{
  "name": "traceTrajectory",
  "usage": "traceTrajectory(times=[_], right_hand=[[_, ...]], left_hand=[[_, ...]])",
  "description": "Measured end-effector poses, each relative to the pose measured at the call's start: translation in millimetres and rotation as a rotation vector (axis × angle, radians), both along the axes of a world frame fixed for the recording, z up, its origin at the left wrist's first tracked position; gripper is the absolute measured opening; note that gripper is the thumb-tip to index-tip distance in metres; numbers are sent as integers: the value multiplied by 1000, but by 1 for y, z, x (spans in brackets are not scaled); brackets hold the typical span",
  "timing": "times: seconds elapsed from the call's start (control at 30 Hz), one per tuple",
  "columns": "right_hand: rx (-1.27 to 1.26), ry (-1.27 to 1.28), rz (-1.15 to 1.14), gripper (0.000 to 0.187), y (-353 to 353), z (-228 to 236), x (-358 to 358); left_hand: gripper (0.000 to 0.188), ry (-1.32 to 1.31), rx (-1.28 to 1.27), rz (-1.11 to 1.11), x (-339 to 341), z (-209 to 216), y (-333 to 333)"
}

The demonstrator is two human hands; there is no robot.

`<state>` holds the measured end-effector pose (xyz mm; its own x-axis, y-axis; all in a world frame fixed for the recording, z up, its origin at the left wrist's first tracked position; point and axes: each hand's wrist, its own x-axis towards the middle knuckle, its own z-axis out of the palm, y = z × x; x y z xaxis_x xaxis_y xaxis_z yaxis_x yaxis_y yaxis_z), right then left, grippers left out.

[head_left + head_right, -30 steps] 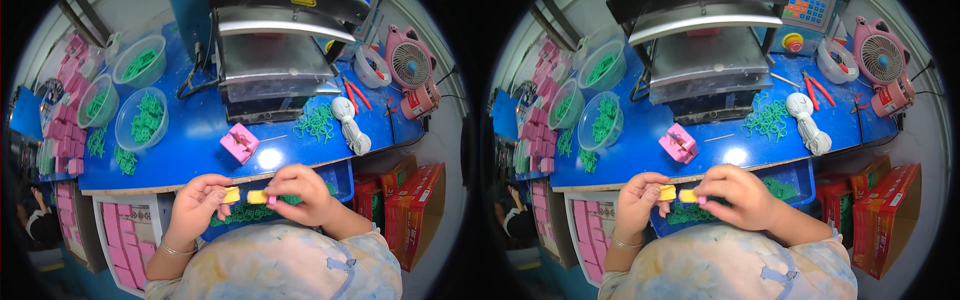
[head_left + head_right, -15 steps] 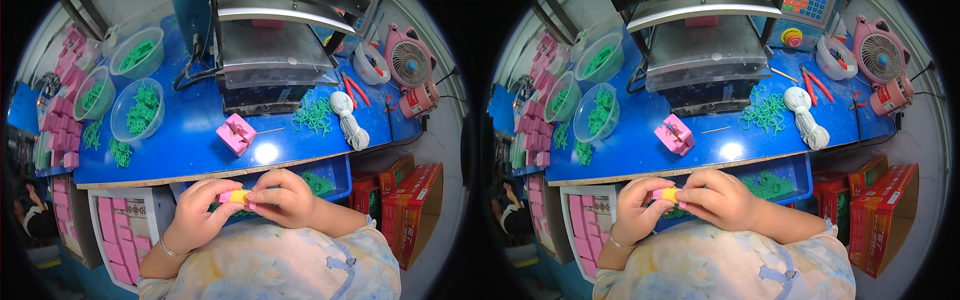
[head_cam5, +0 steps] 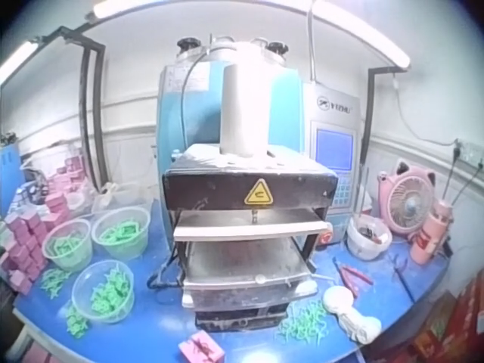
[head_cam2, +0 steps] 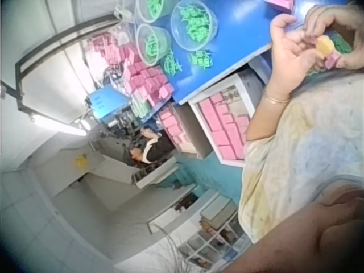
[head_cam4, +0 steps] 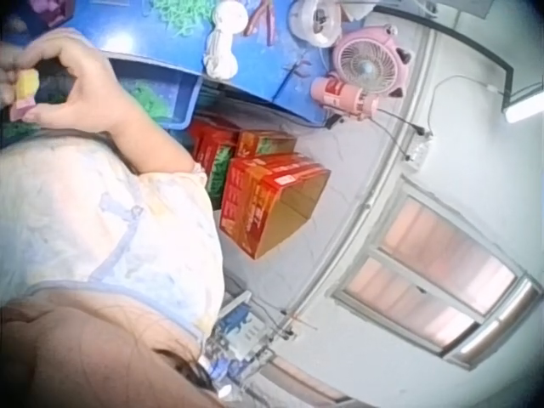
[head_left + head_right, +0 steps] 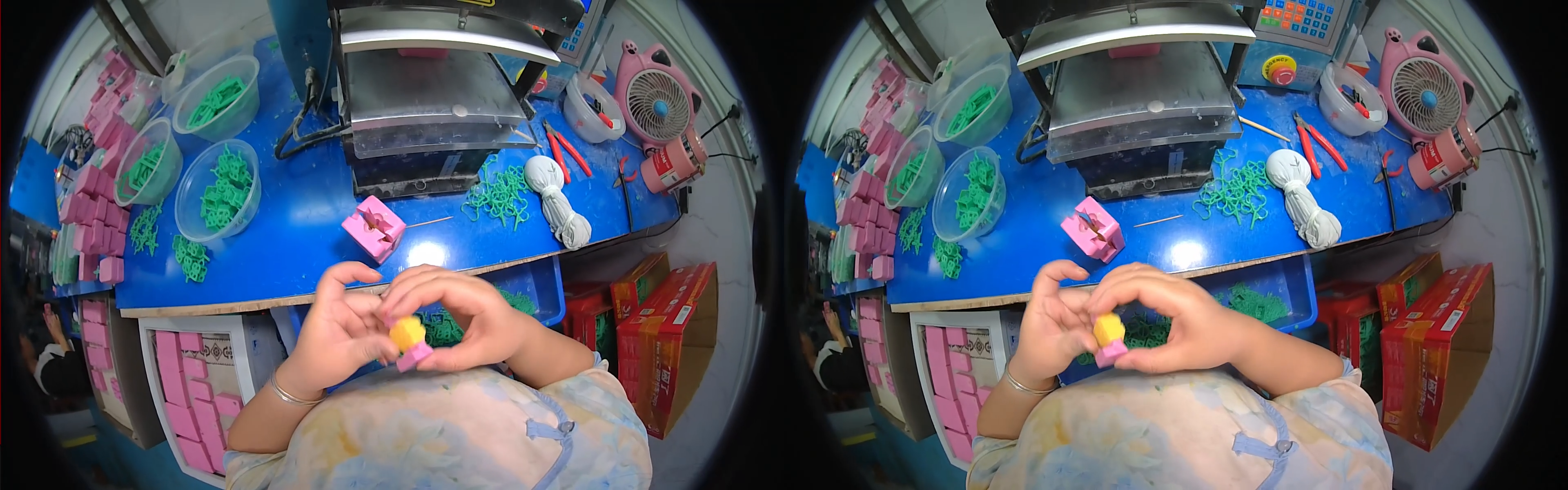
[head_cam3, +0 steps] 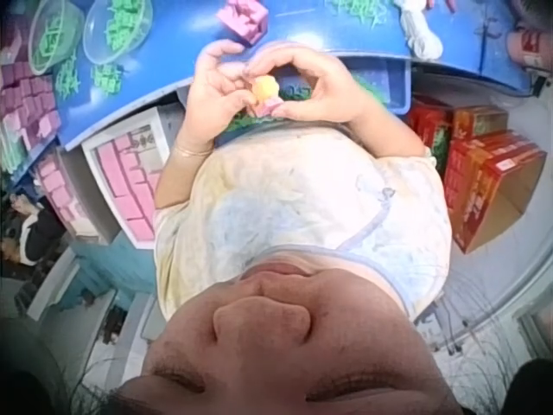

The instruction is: Assembling multicolored wax components into a mold and using a heat press machine to join them.

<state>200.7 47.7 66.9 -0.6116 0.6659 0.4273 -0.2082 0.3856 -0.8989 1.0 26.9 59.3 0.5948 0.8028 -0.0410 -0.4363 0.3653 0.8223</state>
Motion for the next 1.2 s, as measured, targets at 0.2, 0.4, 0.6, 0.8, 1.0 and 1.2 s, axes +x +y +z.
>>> traceTrajectory(times=[0.2, 0.4, 0.6, 0.8, 1.0, 1.2], right_hand=[[146, 71, -350, 60, 23, 22, -13], [-384, 3, -147, 61, 39, 33, -27], [220, -631, -352, 60, 43, 32, -7], [484, -672, -442, 64, 38, 12, -28], [475, -713, -556, 74, 33, 3, -30], [539, -655, -609, 80, 22, -1, -32]], left_hand=[[75, 1066, 964, 889, 16, -3, 37], [55, 547, 532, 584, 19, -18, 32], [51, 132, 138, 523, 3, -22, 29], [57, 133, 175, 463, 11, -14, 26], [62, 381, 453, 505, 24, -17, 25], [64, 658, 534, 566, 19, -24, 39]])
